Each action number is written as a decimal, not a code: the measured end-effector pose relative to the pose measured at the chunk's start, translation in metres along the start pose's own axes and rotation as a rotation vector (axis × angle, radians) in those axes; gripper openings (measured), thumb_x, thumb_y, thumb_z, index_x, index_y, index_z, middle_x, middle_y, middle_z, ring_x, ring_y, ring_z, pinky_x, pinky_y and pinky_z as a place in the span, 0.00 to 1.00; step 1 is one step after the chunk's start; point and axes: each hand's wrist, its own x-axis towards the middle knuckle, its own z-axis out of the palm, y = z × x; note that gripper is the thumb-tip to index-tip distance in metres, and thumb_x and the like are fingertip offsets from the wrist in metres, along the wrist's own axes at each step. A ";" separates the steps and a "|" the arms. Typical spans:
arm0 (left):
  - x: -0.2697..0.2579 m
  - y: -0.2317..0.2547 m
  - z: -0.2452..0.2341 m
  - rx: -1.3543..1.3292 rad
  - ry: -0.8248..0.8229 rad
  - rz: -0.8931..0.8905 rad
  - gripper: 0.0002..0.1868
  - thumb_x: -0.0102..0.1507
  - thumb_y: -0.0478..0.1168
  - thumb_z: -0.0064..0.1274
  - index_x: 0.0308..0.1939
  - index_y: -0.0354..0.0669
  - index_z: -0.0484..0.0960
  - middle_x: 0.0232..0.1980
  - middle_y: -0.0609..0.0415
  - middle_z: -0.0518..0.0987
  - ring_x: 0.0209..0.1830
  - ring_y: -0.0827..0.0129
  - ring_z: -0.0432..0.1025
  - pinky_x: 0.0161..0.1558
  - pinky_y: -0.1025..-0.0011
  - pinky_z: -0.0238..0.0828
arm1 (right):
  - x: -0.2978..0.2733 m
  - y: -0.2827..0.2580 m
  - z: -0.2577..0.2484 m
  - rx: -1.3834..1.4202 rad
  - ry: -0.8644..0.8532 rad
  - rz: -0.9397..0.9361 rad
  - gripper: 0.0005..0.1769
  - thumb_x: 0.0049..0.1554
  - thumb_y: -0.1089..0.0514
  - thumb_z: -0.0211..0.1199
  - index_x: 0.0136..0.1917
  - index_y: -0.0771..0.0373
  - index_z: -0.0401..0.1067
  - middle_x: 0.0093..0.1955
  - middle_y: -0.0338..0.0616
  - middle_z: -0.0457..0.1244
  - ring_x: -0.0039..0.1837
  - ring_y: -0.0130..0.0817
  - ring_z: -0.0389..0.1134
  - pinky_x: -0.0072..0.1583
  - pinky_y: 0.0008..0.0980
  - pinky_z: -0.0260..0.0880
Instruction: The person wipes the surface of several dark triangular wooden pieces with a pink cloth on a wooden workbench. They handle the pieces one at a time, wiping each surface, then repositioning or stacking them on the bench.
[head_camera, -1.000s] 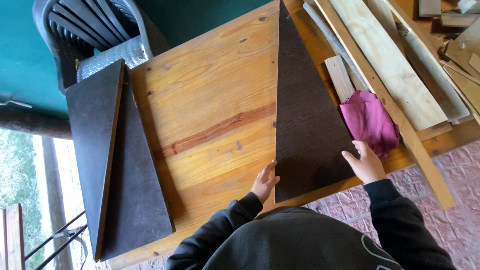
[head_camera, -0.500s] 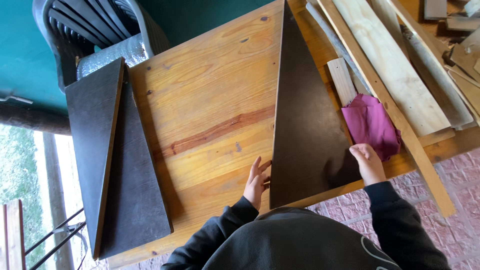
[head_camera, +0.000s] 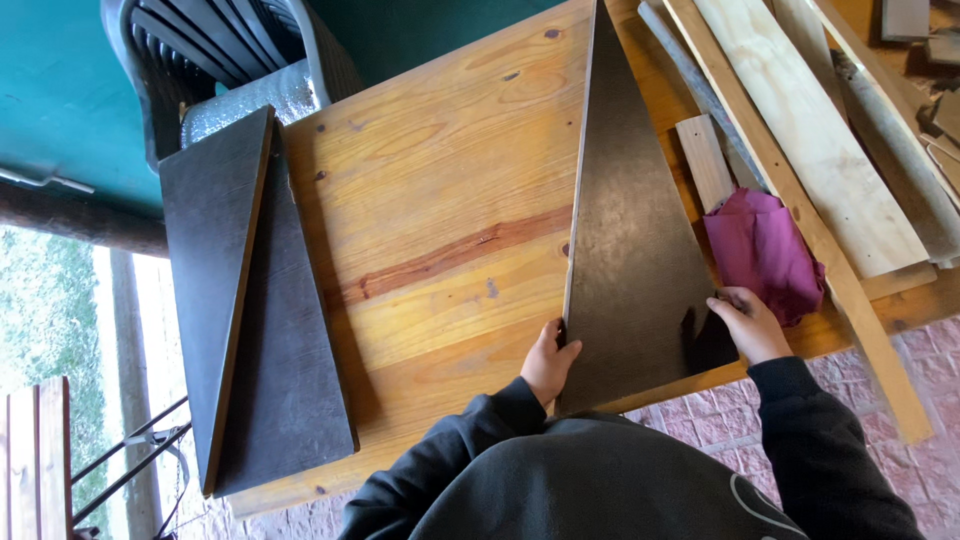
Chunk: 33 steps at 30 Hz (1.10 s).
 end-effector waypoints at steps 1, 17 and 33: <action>0.005 -0.007 -0.003 -0.032 -0.023 0.023 0.38 0.66 0.40 0.55 0.77 0.37 0.56 0.70 0.32 0.69 0.71 0.44 0.65 0.67 0.53 0.65 | -0.004 -0.008 -0.002 0.040 -0.015 0.004 0.34 0.59 0.39 0.64 0.70 0.63 0.71 0.67 0.68 0.63 0.70 0.65 0.61 0.66 0.58 0.62; -0.006 0.034 -0.027 -0.363 -0.062 -0.027 0.22 0.68 0.38 0.46 0.67 0.38 0.71 0.57 0.44 0.77 0.51 0.55 0.75 0.52 0.61 0.72 | 0.004 -0.051 0.025 0.202 -0.041 0.237 0.35 0.61 0.40 0.54 0.70 0.70 0.67 0.72 0.52 0.60 0.75 0.36 0.58 0.73 0.31 0.50; -0.036 0.011 -0.077 -0.069 0.239 0.085 0.27 0.58 0.36 0.51 0.63 0.39 0.79 0.50 0.47 0.83 0.55 0.63 0.75 0.60 0.61 0.70 | 0.077 0.115 0.128 -0.426 0.124 -0.455 0.25 0.71 0.58 0.38 0.76 0.63 0.65 0.73 0.62 0.61 0.75 0.55 0.59 0.76 0.44 0.55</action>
